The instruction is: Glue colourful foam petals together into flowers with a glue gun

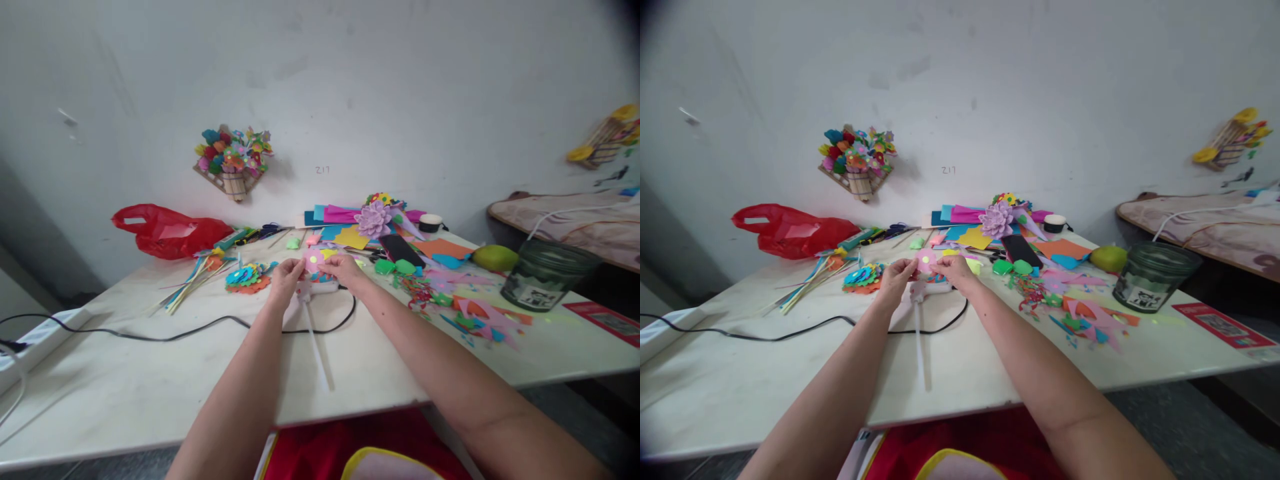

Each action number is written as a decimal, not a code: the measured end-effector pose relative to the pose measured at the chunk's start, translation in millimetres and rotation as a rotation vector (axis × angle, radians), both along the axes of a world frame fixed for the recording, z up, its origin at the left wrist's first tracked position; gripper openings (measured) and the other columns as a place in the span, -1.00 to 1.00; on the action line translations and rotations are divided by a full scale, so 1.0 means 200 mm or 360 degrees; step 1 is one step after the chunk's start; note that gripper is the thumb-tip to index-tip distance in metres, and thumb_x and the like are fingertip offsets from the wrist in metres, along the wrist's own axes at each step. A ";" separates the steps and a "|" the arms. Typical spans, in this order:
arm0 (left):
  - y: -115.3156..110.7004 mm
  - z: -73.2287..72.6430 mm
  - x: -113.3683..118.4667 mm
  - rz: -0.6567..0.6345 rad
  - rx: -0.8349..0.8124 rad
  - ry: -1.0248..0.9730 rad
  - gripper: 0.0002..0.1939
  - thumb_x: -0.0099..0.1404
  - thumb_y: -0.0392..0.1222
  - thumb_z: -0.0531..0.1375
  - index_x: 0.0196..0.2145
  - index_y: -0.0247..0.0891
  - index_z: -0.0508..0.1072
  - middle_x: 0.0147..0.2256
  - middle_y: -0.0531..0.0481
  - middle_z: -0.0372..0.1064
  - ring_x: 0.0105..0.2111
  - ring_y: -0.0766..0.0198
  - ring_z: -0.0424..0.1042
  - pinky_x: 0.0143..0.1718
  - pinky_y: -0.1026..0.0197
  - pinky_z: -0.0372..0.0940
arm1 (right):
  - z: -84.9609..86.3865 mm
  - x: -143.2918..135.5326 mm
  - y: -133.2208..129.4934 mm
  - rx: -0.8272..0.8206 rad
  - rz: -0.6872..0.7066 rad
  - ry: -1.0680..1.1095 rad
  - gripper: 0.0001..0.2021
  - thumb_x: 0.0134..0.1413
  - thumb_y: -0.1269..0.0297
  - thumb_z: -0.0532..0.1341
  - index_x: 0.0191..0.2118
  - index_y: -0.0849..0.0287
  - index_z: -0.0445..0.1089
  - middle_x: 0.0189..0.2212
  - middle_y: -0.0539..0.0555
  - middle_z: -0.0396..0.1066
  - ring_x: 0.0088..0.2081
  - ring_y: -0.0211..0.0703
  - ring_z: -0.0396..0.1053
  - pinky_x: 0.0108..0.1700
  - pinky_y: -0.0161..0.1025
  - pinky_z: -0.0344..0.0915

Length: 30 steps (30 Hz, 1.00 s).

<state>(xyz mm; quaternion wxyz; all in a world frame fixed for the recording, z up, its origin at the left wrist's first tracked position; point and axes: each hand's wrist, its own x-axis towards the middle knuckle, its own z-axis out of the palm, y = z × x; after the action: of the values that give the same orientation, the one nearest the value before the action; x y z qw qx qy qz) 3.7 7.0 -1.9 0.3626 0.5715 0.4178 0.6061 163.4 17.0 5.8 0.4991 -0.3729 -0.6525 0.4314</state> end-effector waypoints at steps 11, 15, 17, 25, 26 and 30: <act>-0.02 0.02 0.00 -0.0071 -0.0021 -0.0003 -0.64 0.00 0.07 0.21 -0.57 -0.33 0.33 -0.64 0.08 0.27 -0.62 0.44 0.22 -0.52 0.34 0.16 | 0.06 0.05 -0.01 -0.0098 -0.0141 0.0218 -0.75 -0.12 0.12 0.16 -0.51 0.23 0.39 -0.57 0.03 0.39 -0.61 -0.38 0.22 -0.61 -0.41 0.06; -0.04 0.03 0.01 -0.0123 -0.0063 0.0045 -0.65 -0.01 0.06 0.21 -0.56 -0.33 0.35 -0.65 0.08 0.28 -0.62 0.45 0.21 -0.52 0.35 0.14 | 0.04 0.02 0.00 -0.0039 -0.0117 0.0150 -0.77 -0.18 0.13 0.21 -0.52 0.23 0.38 -0.65 -0.04 0.30 -0.61 -0.38 0.19 -0.59 -0.41 0.06; -0.04 0.03 0.02 -0.0144 -0.0089 0.0061 -0.65 -0.01 0.06 0.22 -0.55 -0.34 0.35 -0.64 0.08 0.29 -0.62 0.45 0.21 -0.52 0.35 0.14 | 0.03 0.02 0.01 -0.0025 -0.0153 0.0113 -0.80 -0.20 0.16 0.22 -0.54 0.22 0.38 -0.68 -0.06 0.27 -0.61 -0.38 0.17 -0.58 -0.40 0.06; -0.04 0.03 0.02 -0.0174 -0.0139 0.0052 -0.66 -0.06 0.04 0.25 -0.52 -0.33 0.36 -0.61 0.07 0.30 -0.60 0.43 0.24 -0.51 0.34 0.16 | 0.03 0.01 0.00 0.0026 -0.0256 0.0119 -0.82 -0.18 0.21 0.21 -0.58 0.23 0.35 -0.73 -0.08 0.23 -0.65 -0.39 0.12 -0.57 -0.39 0.07; -0.03 0.03 0.02 -0.0153 -0.0132 0.0053 -0.66 -0.05 0.03 0.25 -0.52 -0.33 0.36 -0.61 0.07 0.30 -0.60 0.43 0.23 -0.51 0.34 0.16 | 0.04 0.00 -0.01 0.0033 -0.0259 0.0120 -0.83 -0.18 0.22 0.21 -0.59 0.23 0.35 -0.73 -0.09 0.23 -0.65 -0.39 0.13 -0.57 -0.39 0.07; 0.00 0.01 -0.01 -0.0037 -0.0044 0.0113 -0.69 -0.01 0.03 0.21 -0.49 -0.32 0.36 -0.60 0.07 0.29 -0.61 0.42 0.23 -0.50 0.33 0.17 | 0.05 0.00 -0.02 0.0040 -0.0258 0.0096 -0.86 -0.17 0.29 0.20 -0.60 0.24 0.35 -0.69 -0.05 0.30 -0.64 -0.38 0.18 -0.56 -0.40 0.10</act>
<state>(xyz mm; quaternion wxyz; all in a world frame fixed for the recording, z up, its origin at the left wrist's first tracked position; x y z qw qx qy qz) 2.2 7.7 -0.4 0.3625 0.5923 0.4320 0.5754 163.6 13.1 16.0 0.5564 -0.4051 -0.6102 0.3924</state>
